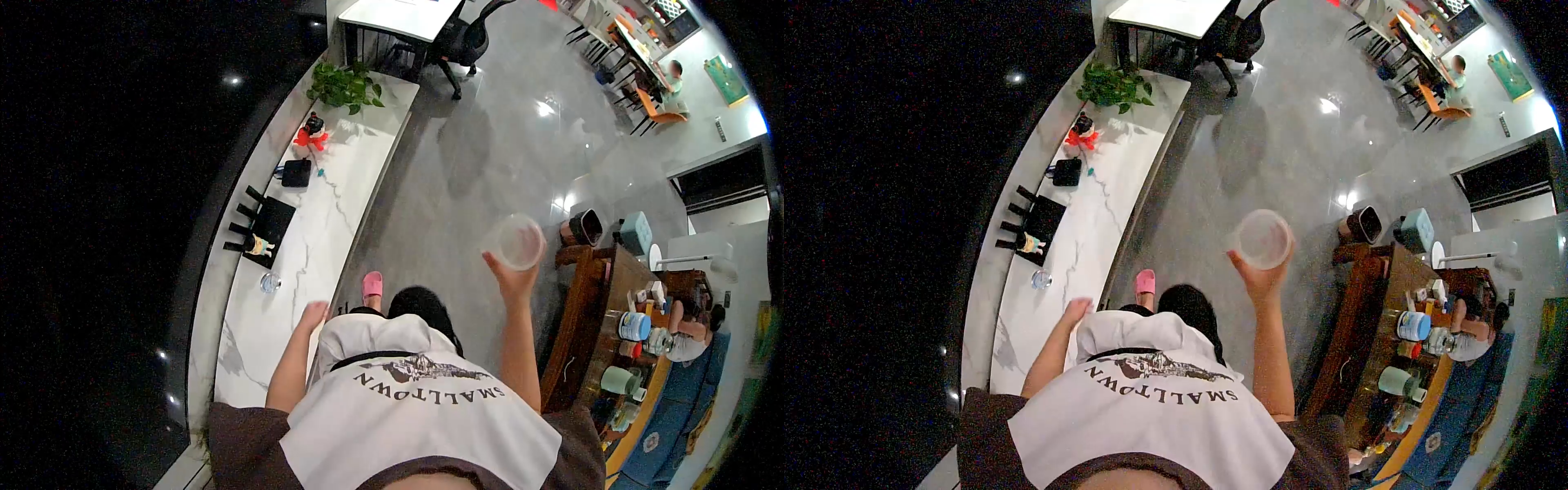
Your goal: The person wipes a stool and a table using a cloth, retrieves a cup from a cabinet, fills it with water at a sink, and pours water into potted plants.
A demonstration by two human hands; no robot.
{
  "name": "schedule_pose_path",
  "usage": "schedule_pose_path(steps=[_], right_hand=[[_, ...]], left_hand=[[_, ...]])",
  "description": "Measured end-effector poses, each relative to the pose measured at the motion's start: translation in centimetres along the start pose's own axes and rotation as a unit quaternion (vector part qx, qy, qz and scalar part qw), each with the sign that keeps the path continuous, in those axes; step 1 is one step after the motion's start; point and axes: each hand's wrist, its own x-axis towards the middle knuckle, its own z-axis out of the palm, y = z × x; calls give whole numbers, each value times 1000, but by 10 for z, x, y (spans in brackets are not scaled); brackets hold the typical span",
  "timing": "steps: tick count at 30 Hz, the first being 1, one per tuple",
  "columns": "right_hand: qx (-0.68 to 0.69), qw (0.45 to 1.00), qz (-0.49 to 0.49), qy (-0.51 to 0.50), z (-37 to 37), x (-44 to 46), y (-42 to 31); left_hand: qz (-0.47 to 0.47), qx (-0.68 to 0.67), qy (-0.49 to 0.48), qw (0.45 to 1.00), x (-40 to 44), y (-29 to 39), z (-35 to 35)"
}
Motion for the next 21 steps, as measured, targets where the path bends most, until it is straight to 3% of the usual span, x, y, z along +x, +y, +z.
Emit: schedule_pose_path(steps=[1,2,5,8,10,12,14,21], right_hand=[[20,1000,5,7,3,14,7],[21,1000,12,4,2,46,21],[29,999,19,-10,22,108,61],[16,998,21,-53,49,187,96],[10,996,24,-88,56,224,106],[-3,993,8,-120,80,286,124],[-21,988,-4,-150,90,329,123],[139,944,25,-297,189,467,135]], left_hand=[[-9,-102,-5,995,27,19,1],[21,-94,-43,994,60,46,1],[14,-114,-33,993,97,134,-12],[16,-140,-3,990,157,145,-12],[-58,-174,55,981,165,135,-2],[-194,-160,97,963,170,120,15],[-271,-140,40,951,156,128,28],[-342,-283,76,893,163,182,87]])
